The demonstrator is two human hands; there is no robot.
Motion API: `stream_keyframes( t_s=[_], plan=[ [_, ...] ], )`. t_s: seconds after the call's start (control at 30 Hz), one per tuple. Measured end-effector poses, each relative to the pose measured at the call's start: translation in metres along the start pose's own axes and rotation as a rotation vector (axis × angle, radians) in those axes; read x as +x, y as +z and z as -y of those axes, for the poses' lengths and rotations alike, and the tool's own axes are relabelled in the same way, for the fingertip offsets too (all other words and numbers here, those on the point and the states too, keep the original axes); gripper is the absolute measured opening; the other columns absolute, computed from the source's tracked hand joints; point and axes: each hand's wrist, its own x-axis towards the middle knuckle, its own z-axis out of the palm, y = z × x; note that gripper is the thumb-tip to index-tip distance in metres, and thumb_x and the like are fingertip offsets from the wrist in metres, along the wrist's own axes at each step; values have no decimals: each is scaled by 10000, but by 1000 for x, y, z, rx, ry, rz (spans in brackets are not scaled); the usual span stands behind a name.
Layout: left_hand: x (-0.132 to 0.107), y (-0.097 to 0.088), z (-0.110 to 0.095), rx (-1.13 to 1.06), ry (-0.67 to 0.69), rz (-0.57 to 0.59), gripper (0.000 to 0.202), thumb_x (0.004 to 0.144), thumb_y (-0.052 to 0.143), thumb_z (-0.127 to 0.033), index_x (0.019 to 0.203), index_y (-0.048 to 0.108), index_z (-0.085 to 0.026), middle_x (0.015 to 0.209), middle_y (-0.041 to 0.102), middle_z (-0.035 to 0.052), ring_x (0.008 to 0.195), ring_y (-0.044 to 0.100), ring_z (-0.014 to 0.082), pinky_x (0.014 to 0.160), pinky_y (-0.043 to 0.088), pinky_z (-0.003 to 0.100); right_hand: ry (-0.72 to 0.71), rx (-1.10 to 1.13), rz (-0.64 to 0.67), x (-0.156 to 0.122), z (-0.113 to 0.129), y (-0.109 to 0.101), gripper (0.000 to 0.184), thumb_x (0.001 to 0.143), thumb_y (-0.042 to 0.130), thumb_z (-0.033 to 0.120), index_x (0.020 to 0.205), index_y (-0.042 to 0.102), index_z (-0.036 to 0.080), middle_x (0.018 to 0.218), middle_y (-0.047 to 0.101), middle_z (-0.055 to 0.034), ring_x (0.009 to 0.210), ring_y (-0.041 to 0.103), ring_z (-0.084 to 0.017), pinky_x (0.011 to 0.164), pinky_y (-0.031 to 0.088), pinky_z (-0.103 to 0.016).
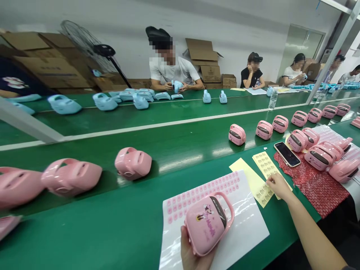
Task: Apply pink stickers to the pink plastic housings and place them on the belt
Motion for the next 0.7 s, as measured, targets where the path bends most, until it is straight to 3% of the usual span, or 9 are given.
stream_keyframes(
  t_s=[0.13,0.23,0.33,0.47,0.6,0.7],
  plan=[
    [-1,-7,-2,-17,95,-80,405,854,381,-499,1214,502,-357,1167,608,83,1082,543,315,922,396,525,8,-29,-17,-3,-7,7,164,674,540,114,537,500,195,683,479,-33,723,497,-205,690,394,-318],
    [-3,-3,-2,100,156,-257,384,839,450,-460,1209,503,-375,1094,657,70,1003,601,297,864,460,491,-6,-6,-27,-7,-4,15,187,671,527,91,535,466,204,692,446,-20,625,461,-166,608,370,-288],
    [-2,10,-1,203,209,-466,392,812,519,-404,1203,500,-398,1020,692,43,920,640,261,842,481,457,-14,61,-33,-11,-4,18,169,695,502,121,563,455,216,714,433,-14,537,416,-143,531,343,-282],
    [6,35,3,268,241,-681,390,787,538,-403,1176,519,-396,898,719,19,809,663,235,843,476,451,-5,198,-8,-17,-9,12,140,683,540,236,562,471,229,700,453,-10,586,472,-170,550,389,-301],
    [18,59,10,328,265,-826,384,780,529,-408,1157,543,-337,839,711,22,749,655,216,797,499,411,39,359,67,-22,-6,0,216,652,570,398,565,499,214,617,468,9,583,481,-167,561,408,-303],
    [23,68,19,498,252,-839,471,703,627,-413,1143,556,-260,880,687,42,796,637,231,740,518,370,62,471,124,-27,15,-3,297,663,544,495,622,533,201,616,496,4,595,482,-161,563,402,-293]
  ],
)
